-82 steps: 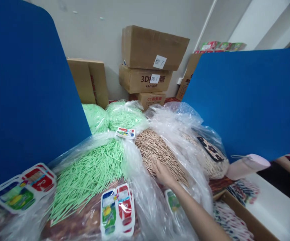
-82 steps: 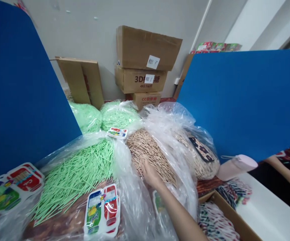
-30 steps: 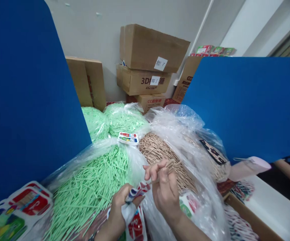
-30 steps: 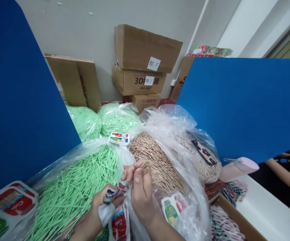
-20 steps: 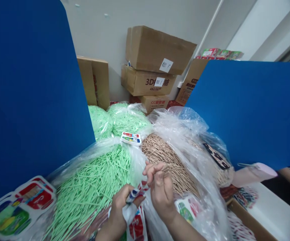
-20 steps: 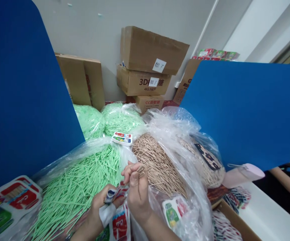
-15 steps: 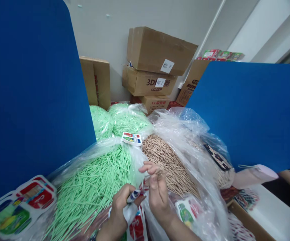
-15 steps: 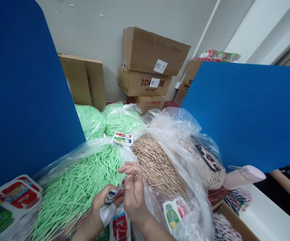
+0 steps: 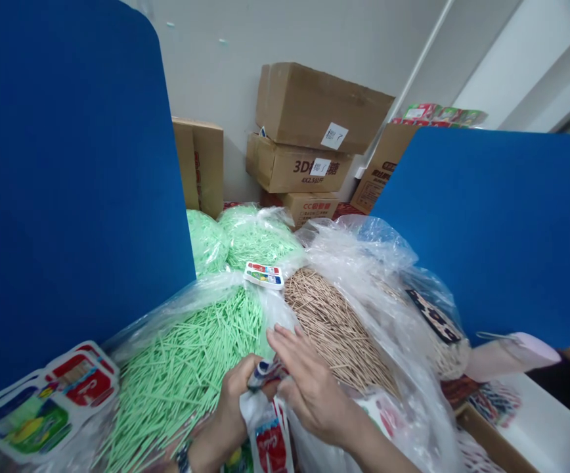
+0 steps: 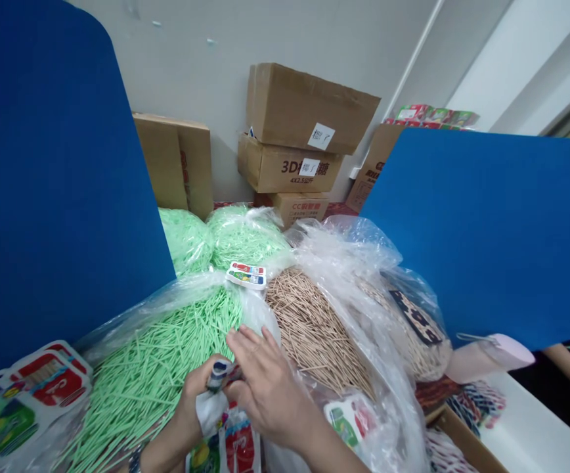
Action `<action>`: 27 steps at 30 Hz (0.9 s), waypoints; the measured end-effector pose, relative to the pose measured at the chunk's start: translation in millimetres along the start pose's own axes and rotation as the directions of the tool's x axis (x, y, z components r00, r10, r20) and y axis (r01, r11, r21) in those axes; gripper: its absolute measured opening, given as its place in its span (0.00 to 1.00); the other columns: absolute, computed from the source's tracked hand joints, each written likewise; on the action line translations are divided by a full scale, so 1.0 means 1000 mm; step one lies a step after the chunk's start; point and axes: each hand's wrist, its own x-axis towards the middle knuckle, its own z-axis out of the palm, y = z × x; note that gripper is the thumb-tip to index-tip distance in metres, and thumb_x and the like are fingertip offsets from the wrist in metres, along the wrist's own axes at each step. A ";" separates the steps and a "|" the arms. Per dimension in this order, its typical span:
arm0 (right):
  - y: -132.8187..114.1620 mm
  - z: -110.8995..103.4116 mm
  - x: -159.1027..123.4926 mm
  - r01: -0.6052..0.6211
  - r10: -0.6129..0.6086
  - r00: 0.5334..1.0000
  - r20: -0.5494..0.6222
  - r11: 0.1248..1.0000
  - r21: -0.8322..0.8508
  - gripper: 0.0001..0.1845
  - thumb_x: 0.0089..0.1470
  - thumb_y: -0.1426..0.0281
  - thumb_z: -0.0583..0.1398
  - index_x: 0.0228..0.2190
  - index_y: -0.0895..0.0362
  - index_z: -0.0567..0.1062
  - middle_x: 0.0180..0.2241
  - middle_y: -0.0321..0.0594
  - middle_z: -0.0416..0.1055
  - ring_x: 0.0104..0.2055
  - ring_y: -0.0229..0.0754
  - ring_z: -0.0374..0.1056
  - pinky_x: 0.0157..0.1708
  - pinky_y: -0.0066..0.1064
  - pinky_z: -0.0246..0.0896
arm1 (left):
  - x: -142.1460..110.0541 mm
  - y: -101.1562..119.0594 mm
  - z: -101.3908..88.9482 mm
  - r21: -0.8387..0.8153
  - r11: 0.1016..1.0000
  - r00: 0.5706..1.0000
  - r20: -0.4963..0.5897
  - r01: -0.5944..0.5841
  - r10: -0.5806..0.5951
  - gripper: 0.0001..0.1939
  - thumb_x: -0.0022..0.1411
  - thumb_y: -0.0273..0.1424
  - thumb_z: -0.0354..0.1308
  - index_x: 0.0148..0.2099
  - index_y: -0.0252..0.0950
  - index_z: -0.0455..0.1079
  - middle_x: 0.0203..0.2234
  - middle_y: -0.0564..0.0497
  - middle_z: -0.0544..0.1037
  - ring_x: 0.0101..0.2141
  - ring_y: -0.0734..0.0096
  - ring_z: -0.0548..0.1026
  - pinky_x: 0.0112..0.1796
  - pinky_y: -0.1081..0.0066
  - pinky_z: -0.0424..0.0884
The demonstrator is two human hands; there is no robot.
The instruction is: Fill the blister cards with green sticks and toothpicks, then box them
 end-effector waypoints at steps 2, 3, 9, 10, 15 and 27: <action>0.002 -0.004 0.001 -0.020 0.018 0.999 -0.032 0.998 -0.066 0.32 0.63 0.64 0.51 0.64 0.51 0.45 0.64 0.44 0.50 0.66 0.52 0.44 0.63 0.54 0.40 | -0.001 -0.004 0.000 -0.056 0.997 0.998 0.007 0.056 -0.055 0.08 0.55 0.31 0.63 0.30 0.35 0.65 0.23 0.55 0.70 0.25 0.72 0.66 0.27 0.73 0.64; 0.005 -0.005 0.002 -0.063 0.059 0.996 -0.061 0.996 -0.057 0.31 0.63 0.65 0.50 0.64 0.51 0.47 0.65 0.45 0.49 0.66 0.52 0.45 0.62 0.52 0.44 | -0.002 -0.006 0.000 -0.085 0.992 0.996 0.008 0.089 -0.089 0.08 0.54 0.31 0.63 0.30 0.35 0.66 0.23 0.54 0.71 0.25 0.72 0.67 0.28 0.73 0.64; 0.014 0.005 0.004 -0.142 0.143 0.990 0.014 0.962 0.232 0.22 0.65 0.67 0.48 0.59 0.50 0.61 0.46 0.41 0.74 0.45 0.40 0.72 0.43 0.31 0.68 | -0.005 -0.009 0.000 -0.303 0.931 0.975 -0.021 0.204 -0.221 0.11 0.52 0.32 0.66 0.36 0.34 0.70 0.28 0.50 0.78 0.28 0.67 0.73 0.31 0.70 0.70; 0.015 0.008 0.005 -0.124 0.127 0.992 -0.003 0.971 0.205 0.21 0.64 0.66 0.49 0.58 0.50 0.63 0.46 0.42 0.74 0.45 0.41 0.72 0.43 0.31 0.68 | -0.004 -0.008 -0.002 -0.346 0.913 0.970 -0.029 0.216 -0.241 0.13 0.51 0.32 0.66 0.37 0.34 0.70 0.30 0.49 0.79 0.29 0.66 0.74 0.31 0.69 0.71; 0.016 0.017 0.016 -0.091 0.083 0.985 -0.150 0.995 -0.045 0.24 0.64 0.68 0.49 0.60 0.54 0.58 0.29 0.40 0.75 0.28 0.41 0.71 0.29 0.30 0.67 | 0.003 -0.005 -0.026 -0.546 0.818 0.972 -0.030 0.181 -0.235 0.16 0.50 0.36 0.67 0.39 0.35 0.69 0.30 0.49 0.79 0.31 0.65 0.76 0.33 0.69 0.73; 0.012 0.012 0.038 -0.032 0.033 0.999 -0.040 0.999 0.033 0.19 0.63 0.66 0.50 0.55 0.54 0.64 0.40 0.44 0.74 0.40 0.41 0.70 0.39 0.31 0.65 | -0.005 0.003 -0.071 -0.196 0.969 0.978 -0.112 0.149 -0.173 0.12 0.57 0.37 0.60 0.28 0.34 0.67 0.20 0.56 0.68 0.22 0.76 0.64 0.24 0.76 0.60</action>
